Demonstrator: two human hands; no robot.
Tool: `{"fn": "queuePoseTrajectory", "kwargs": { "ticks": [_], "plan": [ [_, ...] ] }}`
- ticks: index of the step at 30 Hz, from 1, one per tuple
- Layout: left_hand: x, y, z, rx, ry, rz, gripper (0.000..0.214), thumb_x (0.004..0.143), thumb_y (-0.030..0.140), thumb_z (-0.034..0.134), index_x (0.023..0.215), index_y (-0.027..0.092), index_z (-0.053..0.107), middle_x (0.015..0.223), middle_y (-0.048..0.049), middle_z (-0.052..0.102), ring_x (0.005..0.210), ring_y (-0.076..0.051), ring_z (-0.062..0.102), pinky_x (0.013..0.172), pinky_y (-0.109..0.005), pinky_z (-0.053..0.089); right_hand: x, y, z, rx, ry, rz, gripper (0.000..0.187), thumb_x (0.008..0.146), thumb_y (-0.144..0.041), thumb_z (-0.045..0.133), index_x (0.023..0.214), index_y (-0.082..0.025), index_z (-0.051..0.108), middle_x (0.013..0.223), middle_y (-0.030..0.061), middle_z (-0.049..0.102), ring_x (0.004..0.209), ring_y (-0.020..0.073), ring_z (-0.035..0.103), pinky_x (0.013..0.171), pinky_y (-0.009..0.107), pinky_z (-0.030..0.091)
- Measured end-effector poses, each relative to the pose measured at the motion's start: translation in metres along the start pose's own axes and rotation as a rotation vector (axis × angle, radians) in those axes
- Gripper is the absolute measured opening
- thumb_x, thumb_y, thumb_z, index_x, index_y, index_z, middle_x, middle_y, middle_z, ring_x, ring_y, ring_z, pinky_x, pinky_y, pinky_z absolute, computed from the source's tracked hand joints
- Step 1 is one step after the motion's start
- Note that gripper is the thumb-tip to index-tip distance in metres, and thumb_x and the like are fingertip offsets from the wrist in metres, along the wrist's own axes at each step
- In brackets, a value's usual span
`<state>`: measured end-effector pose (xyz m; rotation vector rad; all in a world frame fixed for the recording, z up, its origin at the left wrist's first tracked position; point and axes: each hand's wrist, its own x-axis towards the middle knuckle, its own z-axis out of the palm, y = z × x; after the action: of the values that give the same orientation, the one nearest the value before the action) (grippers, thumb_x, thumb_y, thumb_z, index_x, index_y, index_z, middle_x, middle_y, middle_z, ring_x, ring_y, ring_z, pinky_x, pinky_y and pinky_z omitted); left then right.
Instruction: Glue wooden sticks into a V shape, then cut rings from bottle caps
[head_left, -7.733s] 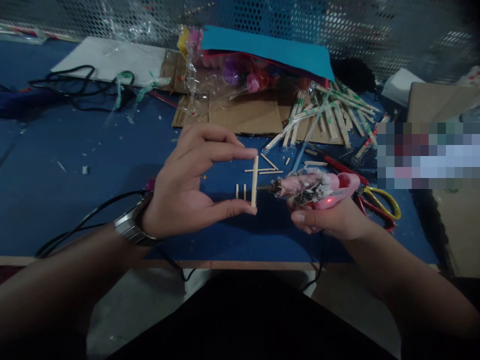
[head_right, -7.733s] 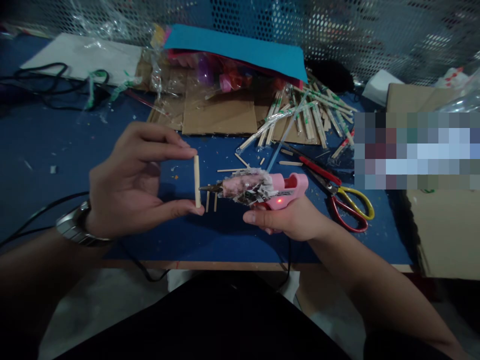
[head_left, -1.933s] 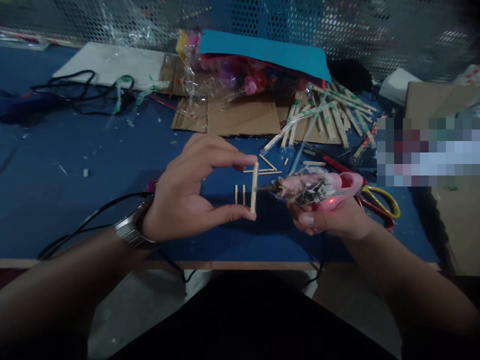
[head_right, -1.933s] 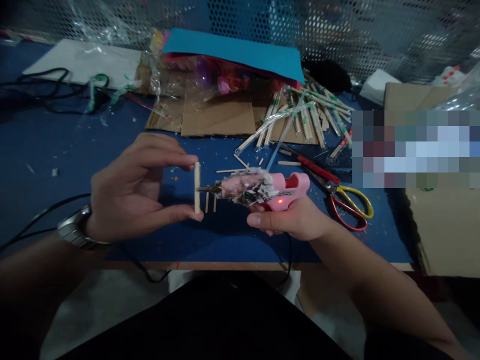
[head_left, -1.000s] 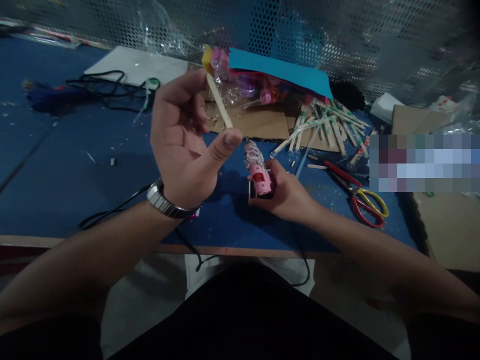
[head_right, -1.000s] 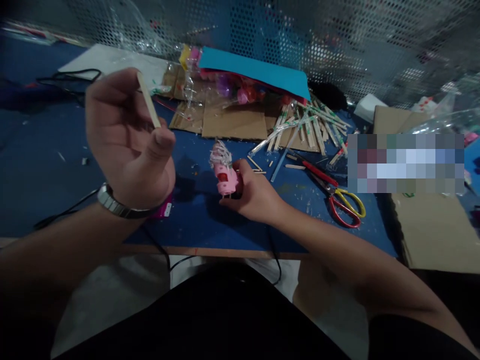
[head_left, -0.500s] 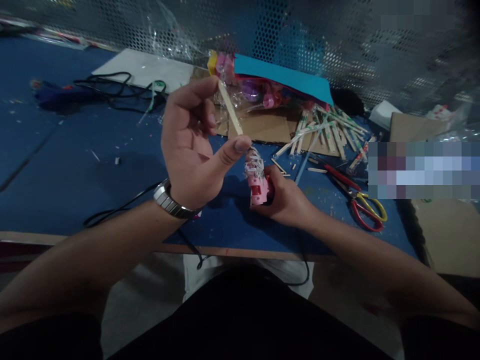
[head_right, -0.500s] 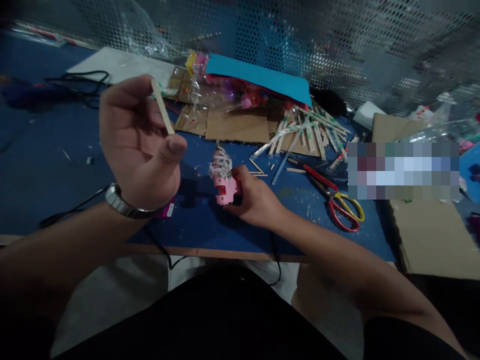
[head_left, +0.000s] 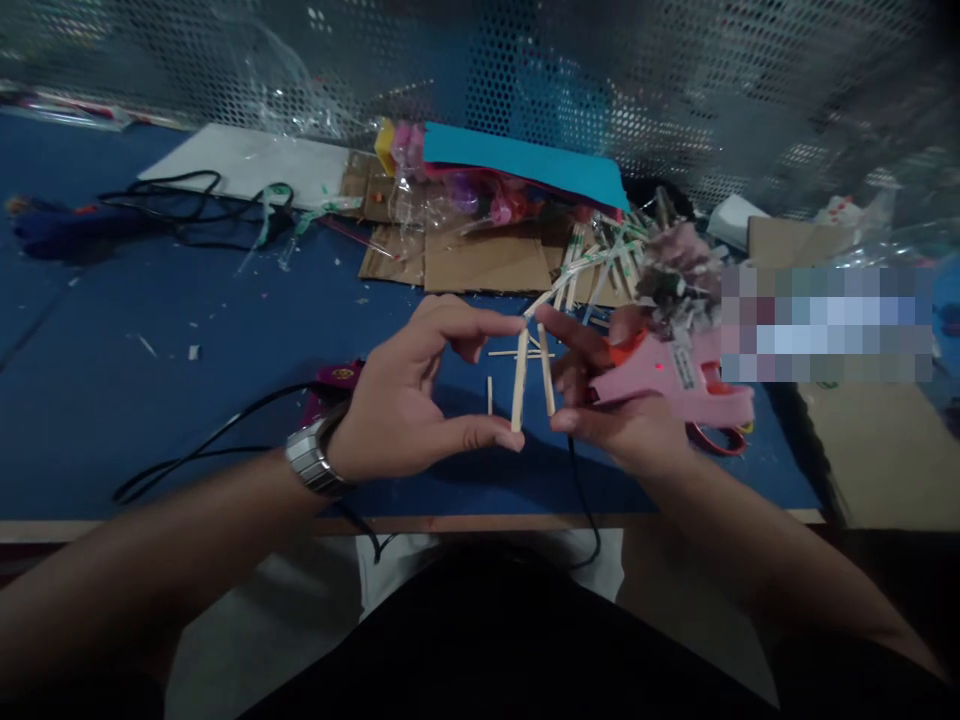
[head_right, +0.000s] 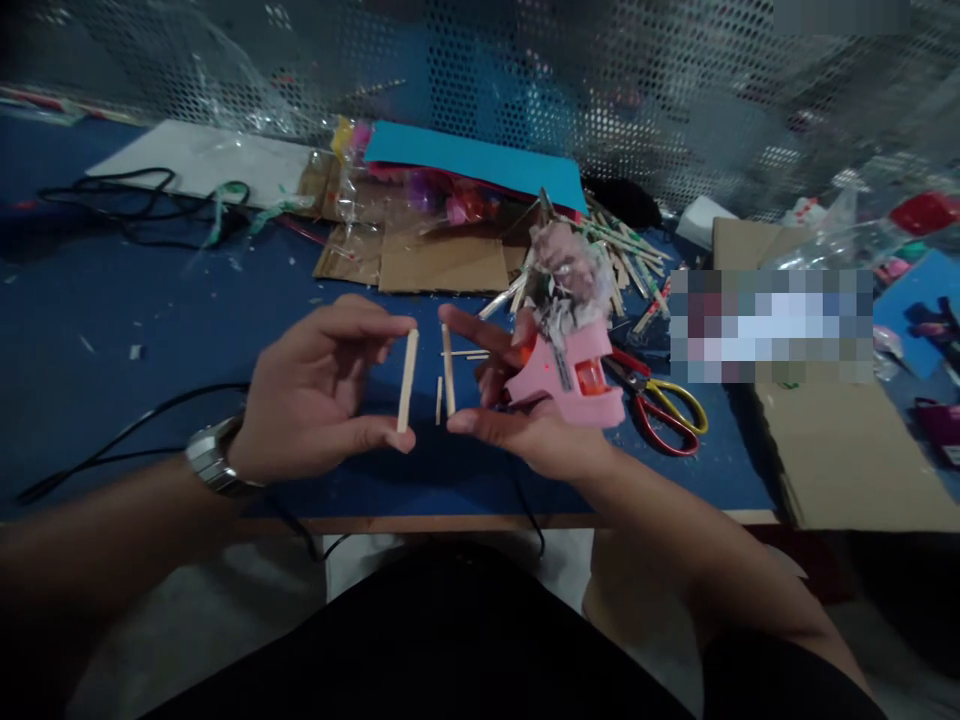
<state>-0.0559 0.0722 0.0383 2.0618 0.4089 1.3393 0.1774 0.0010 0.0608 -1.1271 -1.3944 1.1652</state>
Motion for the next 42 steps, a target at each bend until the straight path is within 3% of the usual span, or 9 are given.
{"fn": "queuePoseTrajectory", "kwargs": {
  "ticks": [4, 9, 11, 13, 16, 20, 25, 31, 42],
  "plan": [
    [0.001, -0.001, 0.0, 0.035, 0.015, 0.007, 0.079, 0.069, 0.063, 0.096, 0.135, 0.029, 0.069, 0.094, -0.0064, 0.062, 0.082, -0.024, 0.059, 0.067, -0.042, 0.051, -0.01, -0.001, 0.006, -0.034, -0.021, 0.084, 0.061, 0.071, -0.046, 0.093, 0.118, -0.037, 0.054, 0.11, 0.0001, 0.074, 0.076, 0.0211, 0.057, 0.093, 0.047, 0.057],
    [0.003, -0.004, 0.001, 0.043, -0.027, 0.069, 0.079, 0.067, 0.062, 0.097, 0.136, 0.033, 0.069, 0.09, -0.0047, 0.065, 0.079, -0.024, 0.059, 0.066, -0.042, 0.05, -0.016, 0.006, 0.009, 0.084, -0.045, -0.027, 0.056, 0.075, -0.031, 0.094, 0.102, -0.036, 0.045, 0.148, -0.0083, 0.066, 0.072, 0.0176, 0.059, 0.085, 0.043, 0.059],
    [0.003, -0.002, 0.002, 0.03, -0.041, 0.057, 0.08, 0.066, 0.061, 0.098, 0.135, 0.033, 0.069, 0.092, -0.0053, 0.067, 0.08, -0.025, 0.058, 0.068, -0.044, 0.05, -0.017, 0.009, 0.008, 0.129, -0.064, -0.087, 0.053, 0.078, -0.025, 0.091, 0.1, -0.037, 0.044, 0.153, -0.0139, 0.063, 0.07, 0.0165, 0.059, 0.083, 0.042, 0.06],
    [0.002, 0.0, 0.002, 0.023, -0.039, 0.004, 0.078, 0.067, 0.059, 0.098, 0.135, 0.033, 0.07, 0.094, -0.0059, 0.067, 0.084, -0.025, 0.058, 0.072, -0.045, 0.05, -0.017, 0.011, 0.007, 0.106, -0.059, -0.092, 0.052, 0.079, -0.027, 0.091, 0.102, -0.038, 0.047, 0.152, -0.0126, 0.063, 0.071, 0.0166, 0.061, 0.085, 0.043, 0.06],
    [0.0, 0.003, 0.002, 0.029, -0.033, -0.055, 0.075, 0.069, 0.06, 0.097, 0.134, 0.034, 0.071, 0.095, -0.0058, 0.066, 0.087, -0.026, 0.059, 0.076, -0.045, 0.049, -0.018, 0.01, 0.005, 0.011, -0.065, -0.013, 0.05, 0.078, -0.038, 0.092, 0.11, -0.039, 0.054, 0.136, -0.0044, 0.071, 0.075, 0.0182, 0.062, 0.09, 0.044, 0.059],
    [0.001, 0.004, 0.002, 0.062, -0.048, -0.006, 0.072, 0.071, 0.06, 0.096, 0.134, 0.034, 0.071, 0.091, -0.0043, 0.066, 0.083, -0.025, 0.059, 0.074, -0.044, 0.048, -0.018, 0.005, 0.005, -0.05, -0.078, 0.027, 0.043, 0.079, -0.039, 0.092, 0.104, -0.037, 0.057, 0.1, -0.0048, 0.072, 0.074, 0.0191, 0.06, 0.092, 0.042, 0.057],
    [0.004, 0.002, 0.002, 0.072, -0.055, 0.031, 0.069, 0.075, 0.059, 0.093, 0.134, 0.032, 0.071, 0.089, -0.0053, 0.066, 0.081, -0.025, 0.059, 0.071, -0.044, 0.047, -0.019, 0.005, 0.007, -0.034, -0.039, -0.006, 0.045, 0.078, -0.037, 0.092, 0.095, -0.035, 0.051, 0.105, -0.0045, 0.076, 0.073, 0.0204, 0.058, 0.092, 0.045, 0.058],
    [0.004, 0.0, 0.001, 0.076, -0.064, 0.073, 0.074, 0.073, 0.06, 0.095, 0.136, 0.03, 0.07, 0.09, -0.0055, 0.067, 0.081, -0.025, 0.059, 0.072, -0.045, 0.047, -0.021, 0.006, 0.003, -0.164, -0.065, 0.038, 0.04, 0.081, -0.054, 0.088, 0.112, -0.04, 0.066, 0.077, -0.0035, 0.064, 0.08, 0.0243, 0.062, 0.091, 0.046, 0.058],
    [0.003, 0.003, 0.003, 0.09, -0.049, 0.091, 0.072, 0.074, 0.057, 0.095, 0.136, 0.03, 0.069, 0.089, -0.0048, 0.066, 0.079, -0.025, 0.059, 0.07, -0.045, 0.047, -0.02, -0.003, 0.007, -0.081, -0.094, 0.146, 0.033, 0.081, -0.053, 0.088, 0.105, -0.037, 0.073, 0.074, -0.0015, 0.062, 0.082, 0.0238, 0.066, 0.084, 0.043, 0.065]
  ]
}}
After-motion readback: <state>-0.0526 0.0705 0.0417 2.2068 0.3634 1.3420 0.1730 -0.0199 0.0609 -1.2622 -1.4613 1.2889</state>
